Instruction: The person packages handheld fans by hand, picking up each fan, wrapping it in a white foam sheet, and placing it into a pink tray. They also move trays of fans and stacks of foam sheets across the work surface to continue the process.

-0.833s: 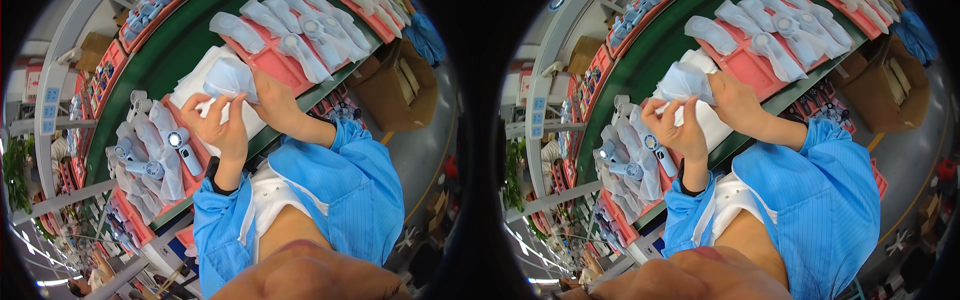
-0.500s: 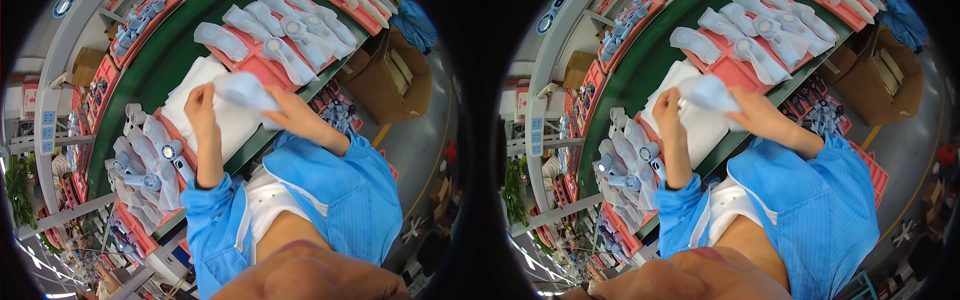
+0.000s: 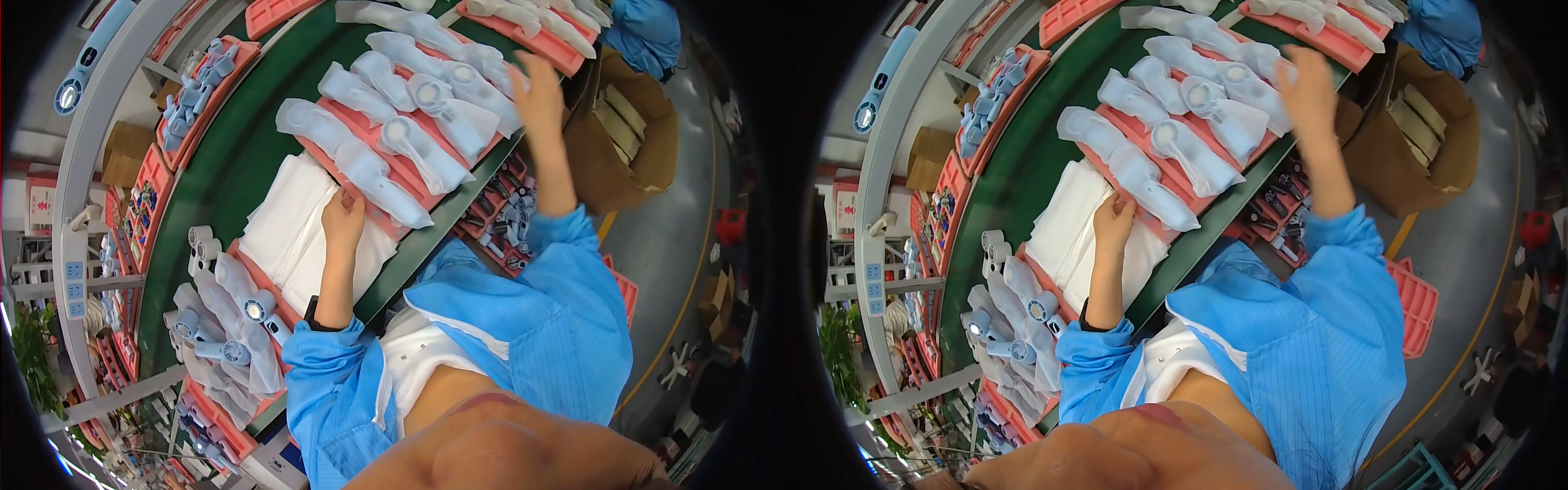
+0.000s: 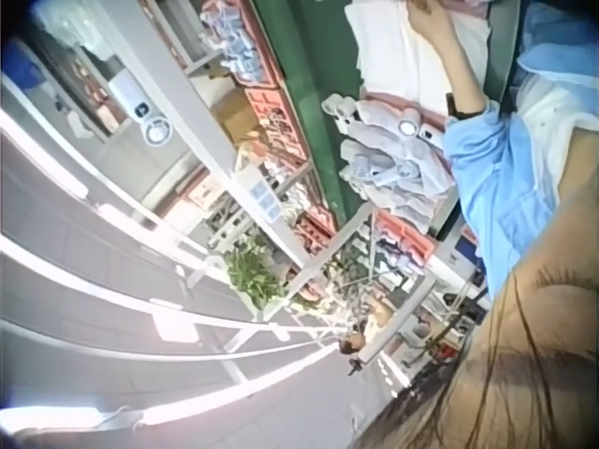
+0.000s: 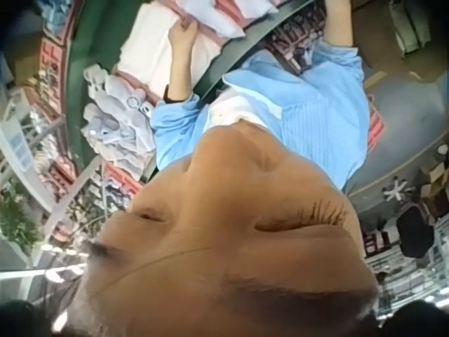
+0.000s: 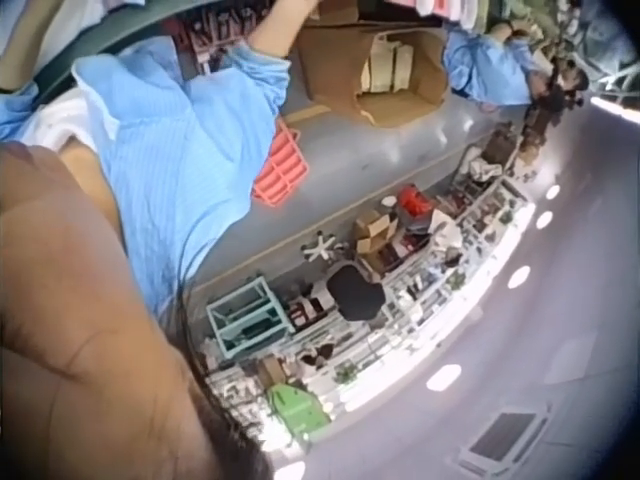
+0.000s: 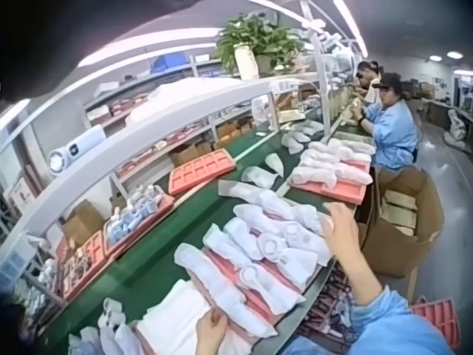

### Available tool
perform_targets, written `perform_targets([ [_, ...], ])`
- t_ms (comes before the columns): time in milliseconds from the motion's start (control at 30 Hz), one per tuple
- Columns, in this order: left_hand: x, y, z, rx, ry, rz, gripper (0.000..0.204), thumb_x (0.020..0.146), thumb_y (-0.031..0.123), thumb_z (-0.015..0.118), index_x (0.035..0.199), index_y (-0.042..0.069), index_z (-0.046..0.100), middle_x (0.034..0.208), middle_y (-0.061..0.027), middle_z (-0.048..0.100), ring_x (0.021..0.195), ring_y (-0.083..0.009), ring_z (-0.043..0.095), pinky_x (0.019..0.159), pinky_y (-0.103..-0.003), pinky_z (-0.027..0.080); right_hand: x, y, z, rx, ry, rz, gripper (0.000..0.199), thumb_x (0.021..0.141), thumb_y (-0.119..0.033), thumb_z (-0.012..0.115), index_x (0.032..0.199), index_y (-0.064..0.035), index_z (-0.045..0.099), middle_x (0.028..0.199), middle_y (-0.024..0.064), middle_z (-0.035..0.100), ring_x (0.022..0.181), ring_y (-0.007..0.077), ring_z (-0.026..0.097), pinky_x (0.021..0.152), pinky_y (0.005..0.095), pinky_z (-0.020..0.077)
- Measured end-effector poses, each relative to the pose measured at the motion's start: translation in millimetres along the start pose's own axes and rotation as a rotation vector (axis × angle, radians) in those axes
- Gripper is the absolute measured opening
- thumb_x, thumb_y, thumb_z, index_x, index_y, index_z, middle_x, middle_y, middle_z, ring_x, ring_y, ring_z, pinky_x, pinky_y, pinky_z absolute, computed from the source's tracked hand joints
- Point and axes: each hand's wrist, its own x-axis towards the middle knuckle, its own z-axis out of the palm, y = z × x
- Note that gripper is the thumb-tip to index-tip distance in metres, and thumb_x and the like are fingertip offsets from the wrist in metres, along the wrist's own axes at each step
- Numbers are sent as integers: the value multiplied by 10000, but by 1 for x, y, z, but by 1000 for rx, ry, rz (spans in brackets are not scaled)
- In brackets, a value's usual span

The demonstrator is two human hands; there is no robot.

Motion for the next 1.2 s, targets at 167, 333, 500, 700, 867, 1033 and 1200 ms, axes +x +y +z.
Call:
perform_targets([
  [167, 16, 7, 3, -218, 18, -229, 428, 861, 296, 588, 1036, -93, 620, 867, -148, 680, 760, -200, 640, 710, -290, 474, 44, 153, 69, 159, -717, 472, 473, 875, -382, 582, 1116, 25, 600, 1005, 195, 651, 919, 264, 620, 790, 354, 489],
  [333, 31, 44, 6, -278, 72, -372, 473, 895, 339, 538, 1025, -111, 605, 919, -178, 666, 854, -229, 630, 755, -307, 467, 73, 151, 70, 360, -1136, 609, 463, 903, -362, 548, 1140, 34, 587, 1129, 117, 613, 964, 166, 584, 835, 281, 464],
  [500, 60, 13, 17, -311, 244, -410, 474, 908, 315, 509, 1103, -115, 550, 1034, -201, 630, 939, -248, 607, 812, -322, 464, 82, 132, 86, 486, -1234, 796, 440, 910, -331, 543, 1184, 12, 569, 1185, 101, 590, 1012, 168, 575, 892, 288, 455],
  [700, 71, 8, 5, -760, 180, -261, 434, 912, 202, 497, 1235, -86, 460, 1157, -189, 576, 981, -240, 595, 860, -313, 462, 52, 130, 94, 961, -1069, 714, 434, 905, -220, 569, 1275, -2, 510, 1210, 71, 578, 1059, 167, 562, 925, 287, 448],
  [867, 39, 48, -26, -744, 147, -116, 378, 930, 174, 494, 1238, -44, 475, 1123, -153, 593, 946, -215, 610, 817, -319, 503, 37, 132, 58, 1051, -812, 597, 460, 890, -131, 591, 1315, -3, 469, 1248, 65, 555, 1109, 178, 546, 949, 288, 441],
  [1033, -3, 74, -61, -819, 129, -45, 355, 923, 156, 510, 1219, -38, 496, 1098, -125, 609, 932, -189, 613, 817, -297, 498, 41, 120, 11, 1212, -813, 584, 502, 877, -104, 593, 1342, -6, 432, 1262, 75, 544, 1133, 182, 535, 951, 297, 444],
  [1200, -64, 116, -128, -771, 90, -10, 359, 905, 120, 521, 1220, -51, 491, 1113, -112, 608, 950, -172, 610, 825, -276, 486, 57, 6, -90, 1290, -913, 629, 405, 870, -40, 524, 1272, -2, 495, 1199, 103, 582, 1073, 171, 579, 922, 311, 469],
])
